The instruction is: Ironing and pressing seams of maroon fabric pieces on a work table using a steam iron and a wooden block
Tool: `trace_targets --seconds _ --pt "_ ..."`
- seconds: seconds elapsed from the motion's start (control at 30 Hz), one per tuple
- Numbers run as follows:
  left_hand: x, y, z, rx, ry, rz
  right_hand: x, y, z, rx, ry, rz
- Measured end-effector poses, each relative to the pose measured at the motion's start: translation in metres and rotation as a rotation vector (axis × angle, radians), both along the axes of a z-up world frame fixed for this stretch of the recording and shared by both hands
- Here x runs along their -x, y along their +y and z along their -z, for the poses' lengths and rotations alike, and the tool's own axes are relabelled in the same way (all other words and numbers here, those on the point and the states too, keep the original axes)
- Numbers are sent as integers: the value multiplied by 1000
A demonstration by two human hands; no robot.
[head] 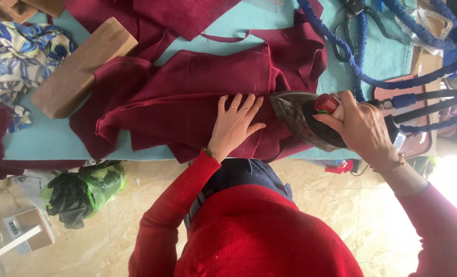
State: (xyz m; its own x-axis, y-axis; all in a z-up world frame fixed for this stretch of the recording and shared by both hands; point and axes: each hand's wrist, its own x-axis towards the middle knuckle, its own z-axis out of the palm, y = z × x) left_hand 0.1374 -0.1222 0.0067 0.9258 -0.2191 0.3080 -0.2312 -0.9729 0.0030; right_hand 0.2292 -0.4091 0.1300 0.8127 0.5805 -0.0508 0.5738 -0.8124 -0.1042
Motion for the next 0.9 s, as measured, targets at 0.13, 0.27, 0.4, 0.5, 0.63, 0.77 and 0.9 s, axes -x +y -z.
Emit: trace_targets --seconds 0.13,0.27,0.4,0.5,0.63,0.77,0.9 --pt "2 5 -2 80 -9 17 0 8 10 -40 -28 -60" --pt "15 23 13 308 -111 -27 3 9 26 -45 -118 -40" --pt "52 68 -7 260 -32 -169 0 24 31 -19 -202 -79" --pt "68 100 -9 193 -121 -299 0 53 24 -40 -317 -180" --pt "79 134 9 88 -262 -367 2 99 23 -14 -402 -246" --pt "81 147 27 33 -305 -432 -2 123 26 -85 -421 -288" --pt "82 146 21 56 -285 -458 -7 94 21 -55 -396 -322"
